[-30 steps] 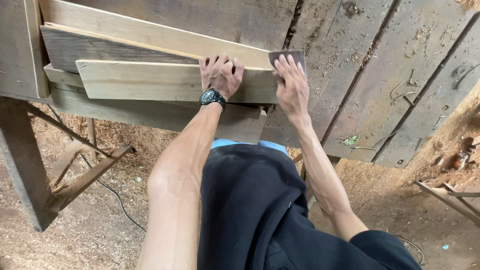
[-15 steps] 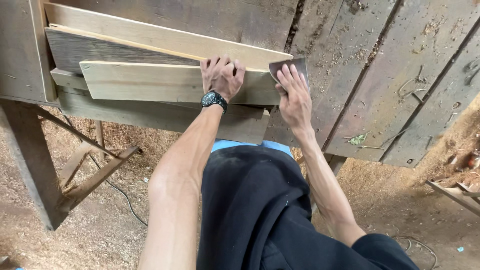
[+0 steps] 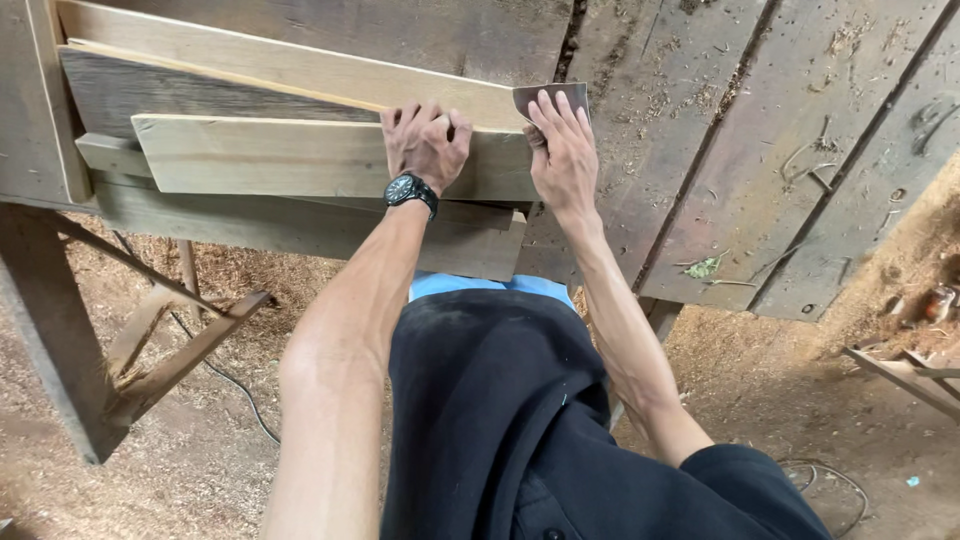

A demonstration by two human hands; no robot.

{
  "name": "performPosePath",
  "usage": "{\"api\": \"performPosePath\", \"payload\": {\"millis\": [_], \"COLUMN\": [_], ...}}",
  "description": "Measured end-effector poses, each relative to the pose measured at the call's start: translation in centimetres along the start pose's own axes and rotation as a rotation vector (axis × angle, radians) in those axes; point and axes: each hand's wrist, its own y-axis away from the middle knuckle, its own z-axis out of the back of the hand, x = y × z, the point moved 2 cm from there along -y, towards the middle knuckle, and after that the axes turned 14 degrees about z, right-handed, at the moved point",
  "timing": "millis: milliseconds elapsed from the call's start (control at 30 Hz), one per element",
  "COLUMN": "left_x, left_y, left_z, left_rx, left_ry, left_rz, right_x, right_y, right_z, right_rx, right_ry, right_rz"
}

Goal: The person sands several wooden planks by hand using a piece of sandpaper.

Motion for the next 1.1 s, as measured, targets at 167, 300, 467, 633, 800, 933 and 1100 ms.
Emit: {"api": "performPosePath", "payload": {"millis": [167, 300, 467, 633, 800, 933, 1100], "left_x": [0.0, 0.2, -0.1, 0.0, 0.1, 0.5, 0.6], "left_y": [-0.2, 0.2, 0.0, 0.4, 0.1, 0.4, 0.3], "left_z": [-0.3, -0.5, 0.1, 0.0, 0.0, -0.7, -0.8], "left_rx": [0.020, 0.000, -0.054, -0.015, -0.034, -0.028, -0.020], "left_ry": [0.004, 0.006, 0.004, 0.007, 0.041, 0.022, 0.041], "left_rz": [-0.012, -0.012, -0.037, -0.007, -0.027, -0.020, 0.011], "right_x": [1.3, -0.3, 1.3, -0.2, 0.8, -0.5, 0.9], "right_y": [3.1, -1.1, 2.0, -1.0, 2.6, -0.5, 3.3], "right_z": [2.1, -0.1, 1.7, -0.4, 1.1, -1.4, 0.8], "right_rx": [0.011, 0.029, 0.004, 0.026, -0.010, 0.017, -0.025], "right_ry": [-0.058, 0.000, -0.053, 0.007, -0.025, 0.037, -0.008], "right_rz": [-0.010, -0.048, -0.014, -0.068, -0.003, -0.064, -0.003]}}
